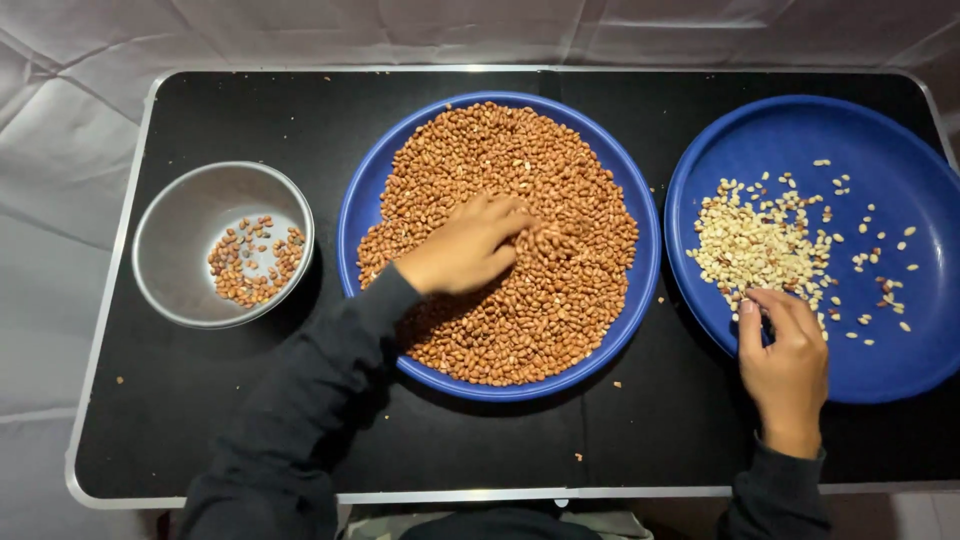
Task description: Manually sorting seeds by picking out specific ones and placing them into separate containers.
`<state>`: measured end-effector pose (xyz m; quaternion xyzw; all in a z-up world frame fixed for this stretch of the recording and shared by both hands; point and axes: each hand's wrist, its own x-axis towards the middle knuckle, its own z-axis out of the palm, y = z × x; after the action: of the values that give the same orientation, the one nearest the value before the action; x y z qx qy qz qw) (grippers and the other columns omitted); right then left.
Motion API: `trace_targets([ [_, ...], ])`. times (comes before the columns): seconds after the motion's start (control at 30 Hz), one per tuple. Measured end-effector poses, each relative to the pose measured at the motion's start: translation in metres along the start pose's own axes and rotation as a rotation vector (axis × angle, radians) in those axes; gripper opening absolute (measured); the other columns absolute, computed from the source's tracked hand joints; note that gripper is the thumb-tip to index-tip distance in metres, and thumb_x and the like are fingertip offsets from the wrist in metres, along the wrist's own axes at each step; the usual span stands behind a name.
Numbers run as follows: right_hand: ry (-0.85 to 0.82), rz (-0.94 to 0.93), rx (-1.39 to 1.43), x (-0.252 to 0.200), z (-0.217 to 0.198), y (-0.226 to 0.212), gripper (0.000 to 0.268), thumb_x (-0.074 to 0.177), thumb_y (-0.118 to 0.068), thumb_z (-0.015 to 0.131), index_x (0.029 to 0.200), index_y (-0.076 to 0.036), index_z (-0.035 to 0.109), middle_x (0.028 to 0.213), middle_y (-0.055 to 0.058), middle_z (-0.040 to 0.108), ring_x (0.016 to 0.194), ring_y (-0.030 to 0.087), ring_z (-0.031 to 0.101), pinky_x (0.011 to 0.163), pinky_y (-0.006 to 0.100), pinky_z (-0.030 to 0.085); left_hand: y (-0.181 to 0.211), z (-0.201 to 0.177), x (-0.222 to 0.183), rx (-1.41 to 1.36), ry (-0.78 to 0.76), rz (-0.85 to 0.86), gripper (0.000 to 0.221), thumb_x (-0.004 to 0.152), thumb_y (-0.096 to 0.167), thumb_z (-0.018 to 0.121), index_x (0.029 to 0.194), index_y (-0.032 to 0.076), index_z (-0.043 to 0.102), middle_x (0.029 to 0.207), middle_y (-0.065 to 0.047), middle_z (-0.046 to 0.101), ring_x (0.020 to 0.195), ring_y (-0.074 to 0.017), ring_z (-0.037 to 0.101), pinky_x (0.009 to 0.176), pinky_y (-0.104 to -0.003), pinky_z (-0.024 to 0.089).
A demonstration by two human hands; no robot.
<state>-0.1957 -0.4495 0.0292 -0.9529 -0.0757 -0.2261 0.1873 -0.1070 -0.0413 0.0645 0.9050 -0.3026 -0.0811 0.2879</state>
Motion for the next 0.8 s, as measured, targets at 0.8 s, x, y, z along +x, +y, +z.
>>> trace_targets([
  [0.8,-0.713,-0.3,0.234,0.204,0.084,-0.185,0.079,0.078,-0.043,0.083,0.145,-0.01,0.056,0.138,0.029,0.051,0.124,0.061,0.05,0.107,0.066,0.042,-0.125,0.022,0.08,-0.231,0.356,-0.249,0.046,0.109,0.049,0.041,0.138,0.017,0.058,0.139,-0.013,0.056,0.139,-0.036,0.046,0.118,-0.051,0.029],
])
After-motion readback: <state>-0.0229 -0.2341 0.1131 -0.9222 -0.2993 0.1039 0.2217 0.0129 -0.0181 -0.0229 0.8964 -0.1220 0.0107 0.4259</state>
